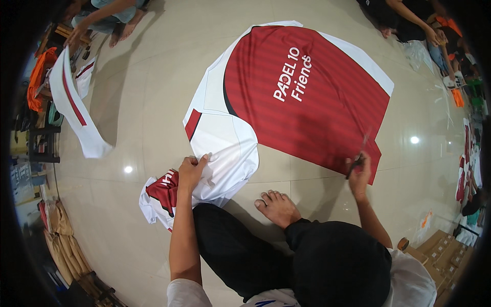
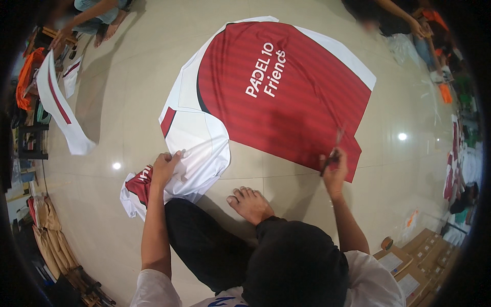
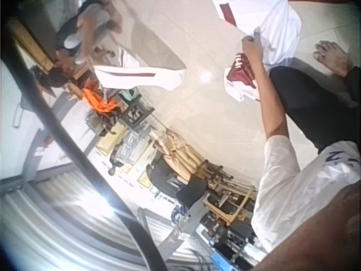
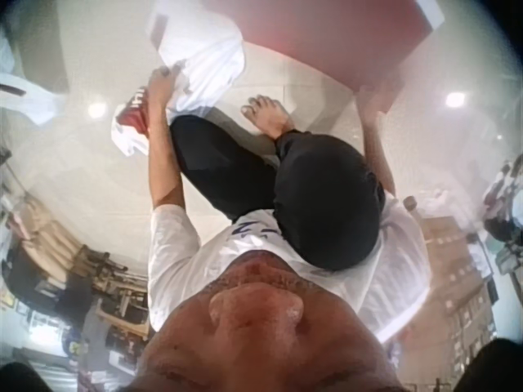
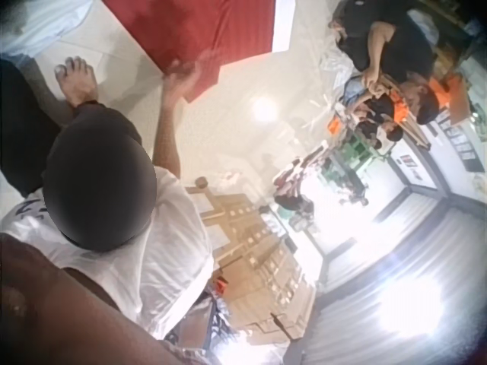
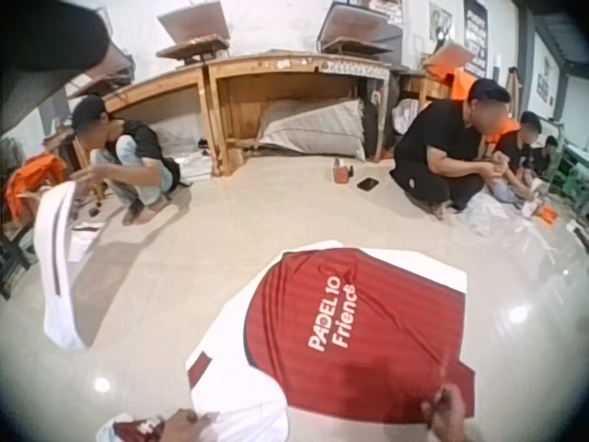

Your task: The person lays a red and white jersey flat on the floor and uses scissors to cut along the seam line, separating the white side panel from the red main body. The person continues cutting around the curved shoulder and side edges to remove the panel completely.

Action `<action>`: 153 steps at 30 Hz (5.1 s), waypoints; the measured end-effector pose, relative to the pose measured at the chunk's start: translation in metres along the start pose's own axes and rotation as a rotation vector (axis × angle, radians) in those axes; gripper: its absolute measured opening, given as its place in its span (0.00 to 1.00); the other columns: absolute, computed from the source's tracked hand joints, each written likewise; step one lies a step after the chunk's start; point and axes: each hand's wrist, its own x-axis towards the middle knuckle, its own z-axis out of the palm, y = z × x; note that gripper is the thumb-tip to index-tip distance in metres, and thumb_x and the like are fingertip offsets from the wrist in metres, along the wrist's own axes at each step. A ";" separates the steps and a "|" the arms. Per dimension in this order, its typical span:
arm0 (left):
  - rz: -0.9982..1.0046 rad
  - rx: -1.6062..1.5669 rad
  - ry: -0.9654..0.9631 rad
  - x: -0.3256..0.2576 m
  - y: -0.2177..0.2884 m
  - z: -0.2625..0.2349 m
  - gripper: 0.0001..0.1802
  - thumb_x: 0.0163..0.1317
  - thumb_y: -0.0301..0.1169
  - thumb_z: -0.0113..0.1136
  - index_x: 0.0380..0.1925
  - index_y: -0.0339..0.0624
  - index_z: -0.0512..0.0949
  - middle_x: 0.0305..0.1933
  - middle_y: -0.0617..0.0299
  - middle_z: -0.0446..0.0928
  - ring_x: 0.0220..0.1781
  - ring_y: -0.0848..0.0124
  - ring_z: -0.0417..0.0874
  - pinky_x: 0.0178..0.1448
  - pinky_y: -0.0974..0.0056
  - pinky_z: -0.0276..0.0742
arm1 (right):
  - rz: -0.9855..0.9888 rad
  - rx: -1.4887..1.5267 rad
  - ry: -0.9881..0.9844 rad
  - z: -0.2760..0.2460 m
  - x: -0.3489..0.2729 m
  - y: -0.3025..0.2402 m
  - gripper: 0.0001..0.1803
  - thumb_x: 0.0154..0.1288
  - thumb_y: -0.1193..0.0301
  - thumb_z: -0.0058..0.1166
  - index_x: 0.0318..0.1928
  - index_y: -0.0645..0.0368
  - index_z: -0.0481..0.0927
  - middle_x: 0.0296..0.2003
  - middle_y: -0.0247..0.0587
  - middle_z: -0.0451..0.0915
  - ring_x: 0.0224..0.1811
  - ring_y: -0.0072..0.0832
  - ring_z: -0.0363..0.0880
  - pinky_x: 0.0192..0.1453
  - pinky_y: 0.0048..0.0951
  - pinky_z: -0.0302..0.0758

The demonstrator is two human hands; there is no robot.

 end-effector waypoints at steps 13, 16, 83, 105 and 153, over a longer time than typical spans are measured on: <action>0.360 0.172 0.407 0.000 0.012 0.014 0.17 0.69 0.34 0.68 0.50 0.33 0.77 0.44 0.43 0.84 0.46 0.47 0.86 0.53 0.47 0.81 | 0.636 0.628 -0.910 0.112 -0.047 -0.119 0.21 0.71 0.72 0.72 0.59 0.66 0.81 0.32 0.35 0.84 0.32 0.19 0.83 0.39 0.25 0.83; 0.522 0.121 0.085 -0.020 0.060 0.027 0.22 0.68 0.36 0.70 0.54 0.35 0.76 0.52 0.42 0.80 0.56 0.42 0.82 0.60 0.43 0.78 | 0.704 0.670 -0.945 0.117 -0.055 -0.129 0.22 0.72 0.65 0.73 0.57 0.67 0.81 0.30 0.34 0.84 0.30 0.17 0.81 0.35 0.23 0.77; 0.574 -0.063 -0.007 -0.018 0.107 0.077 0.09 0.60 0.27 0.74 0.37 0.43 0.82 0.47 0.53 0.81 0.54 0.47 0.80 0.57 0.47 0.76 | 0.817 0.757 -0.753 0.191 -0.058 -0.182 0.24 0.74 0.61 0.72 0.58 0.65 0.81 0.33 0.35 0.82 0.30 0.18 0.79 0.38 0.23 0.80; 0.549 -0.033 -0.010 -0.020 0.106 0.079 0.09 0.61 0.28 0.72 0.38 0.45 0.82 0.48 0.56 0.80 0.56 0.49 0.79 0.60 0.47 0.73 | 0.801 0.722 -0.740 0.194 -0.058 -0.175 0.21 0.74 0.61 0.72 0.55 0.64 0.82 0.31 0.31 0.82 0.26 0.15 0.76 0.31 0.19 0.75; 0.541 -0.020 -0.008 -0.021 0.104 0.080 0.10 0.59 0.27 0.73 0.39 0.46 0.82 0.51 0.58 0.80 0.58 0.50 0.78 0.63 0.47 0.73 | 0.768 0.709 -0.763 0.193 -0.046 -0.174 0.20 0.73 0.63 0.73 0.53 0.65 0.83 0.27 0.31 0.81 0.24 0.16 0.76 0.29 0.21 0.73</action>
